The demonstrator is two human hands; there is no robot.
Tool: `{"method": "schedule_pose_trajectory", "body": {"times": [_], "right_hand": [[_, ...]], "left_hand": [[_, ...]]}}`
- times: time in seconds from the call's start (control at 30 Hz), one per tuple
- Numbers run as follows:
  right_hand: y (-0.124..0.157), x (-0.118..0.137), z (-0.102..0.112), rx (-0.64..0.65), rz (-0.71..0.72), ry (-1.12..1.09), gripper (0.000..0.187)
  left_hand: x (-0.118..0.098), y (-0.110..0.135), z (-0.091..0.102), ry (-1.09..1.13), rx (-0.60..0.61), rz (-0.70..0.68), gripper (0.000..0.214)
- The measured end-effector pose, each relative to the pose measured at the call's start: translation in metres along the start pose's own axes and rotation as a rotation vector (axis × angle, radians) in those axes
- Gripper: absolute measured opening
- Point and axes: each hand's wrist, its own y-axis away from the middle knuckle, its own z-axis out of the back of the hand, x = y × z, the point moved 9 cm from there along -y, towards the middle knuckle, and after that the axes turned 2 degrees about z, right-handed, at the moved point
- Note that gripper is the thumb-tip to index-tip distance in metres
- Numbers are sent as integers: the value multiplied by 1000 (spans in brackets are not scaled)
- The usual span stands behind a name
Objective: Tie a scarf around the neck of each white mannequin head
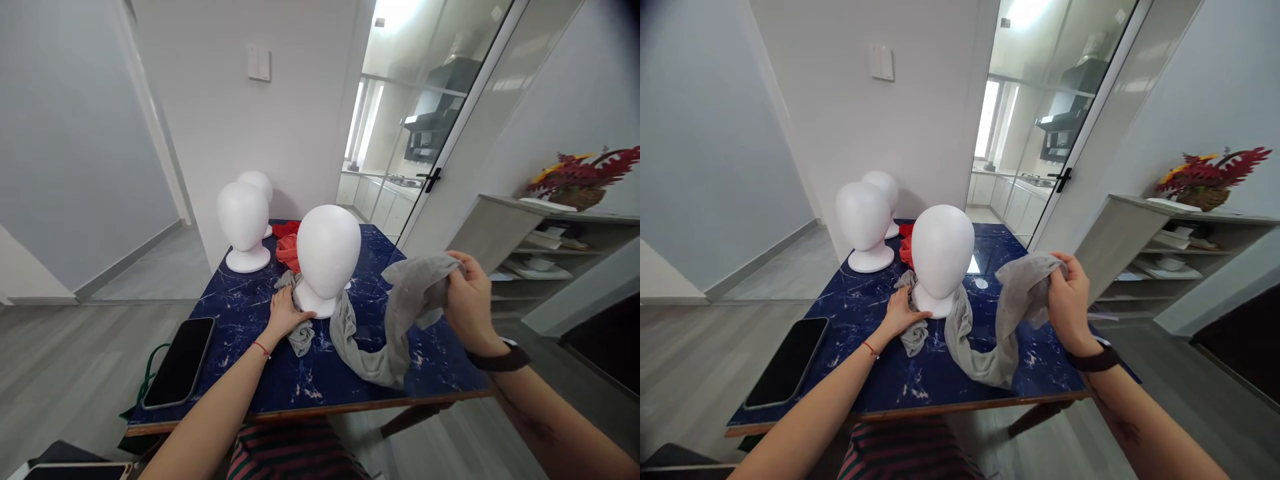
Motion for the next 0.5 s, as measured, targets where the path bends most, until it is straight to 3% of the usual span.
{"method": "schedule_pose_trajectory", "body": {"times": [0.1, 0.2, 0.3, 0.37, 0.43, 0.5], "right_hand": [[15, -60, -9, 139, -101, 149, 31], [44, -99, -44, 304, -175, 150, 37], [81, -107, -91, 516, -141, 117, 45], [107, -104, -119, 684, -30, 205, 60], [128, -103, -134, 777, 111, 366, 76], [137, -107, -136, 776, 193, 488, 75]], "left_hand": [[5, -7, -1, 52, 43, -16, 92], [6, -9, 8, 121, 1, -58, 78], [-5, -4, 27, 146, -139, -115, 74], [-21, 2, 35, 172, -201, -157, 86], [-36, 4, 34, 235, -212, -161, 103], [-47, 2, 25, 280, -202, -108, 113]]}}
